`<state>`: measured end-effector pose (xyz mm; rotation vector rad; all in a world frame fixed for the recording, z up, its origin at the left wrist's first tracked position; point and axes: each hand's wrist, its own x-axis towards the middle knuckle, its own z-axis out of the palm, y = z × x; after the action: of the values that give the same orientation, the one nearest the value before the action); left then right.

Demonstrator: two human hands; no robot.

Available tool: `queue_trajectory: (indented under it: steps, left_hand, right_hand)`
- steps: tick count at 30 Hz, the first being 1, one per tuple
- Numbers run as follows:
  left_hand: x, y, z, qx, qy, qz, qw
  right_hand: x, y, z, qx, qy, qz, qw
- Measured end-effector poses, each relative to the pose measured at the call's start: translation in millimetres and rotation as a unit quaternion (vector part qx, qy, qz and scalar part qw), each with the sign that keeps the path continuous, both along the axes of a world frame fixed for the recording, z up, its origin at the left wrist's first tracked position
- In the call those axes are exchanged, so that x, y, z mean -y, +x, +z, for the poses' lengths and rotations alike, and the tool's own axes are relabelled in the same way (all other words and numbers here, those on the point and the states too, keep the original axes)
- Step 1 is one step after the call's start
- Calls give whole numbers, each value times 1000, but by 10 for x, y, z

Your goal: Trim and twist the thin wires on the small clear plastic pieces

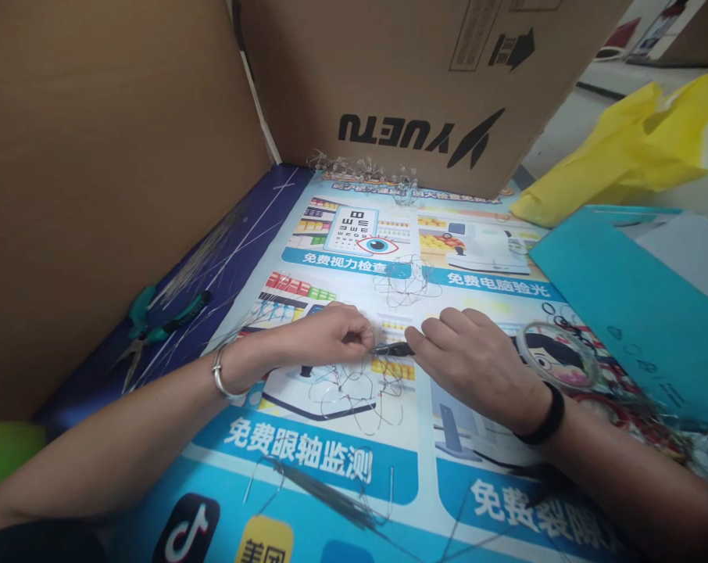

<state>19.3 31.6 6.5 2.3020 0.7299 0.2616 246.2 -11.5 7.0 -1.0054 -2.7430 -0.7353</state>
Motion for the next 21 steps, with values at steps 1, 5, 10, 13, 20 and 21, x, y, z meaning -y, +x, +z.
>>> queue_trajectory:
  steps: [1,5,10,13,20,21]
  left_hand:
    - [-1,-2,-2,1,-2,0,1000]
    - [-5,-5,0,4,-10,1,1000]
    - [-6,-5,-1,2,-13,0,1000]
    - [-9,-7,-14,8,-17,-3,1000]
    - [-4,-8,-7,5,-8,-5,1000]
    - [-3,-7,-5,5,-7,-3,1000]
  right_hand:
    - [-4,-3,-9,-2,1,0,1000]
    - [-14,-17,-22,-10,-2,-9,1000]
    - [-2,-16,-24,-3,-3,-13,1000]
    - [7,-12,-28,-1,0,-10,1000]
    - [8,-19,-28,3,-9,-14,1000]
    - [6,-20,-31,3,-11,-15,1000]
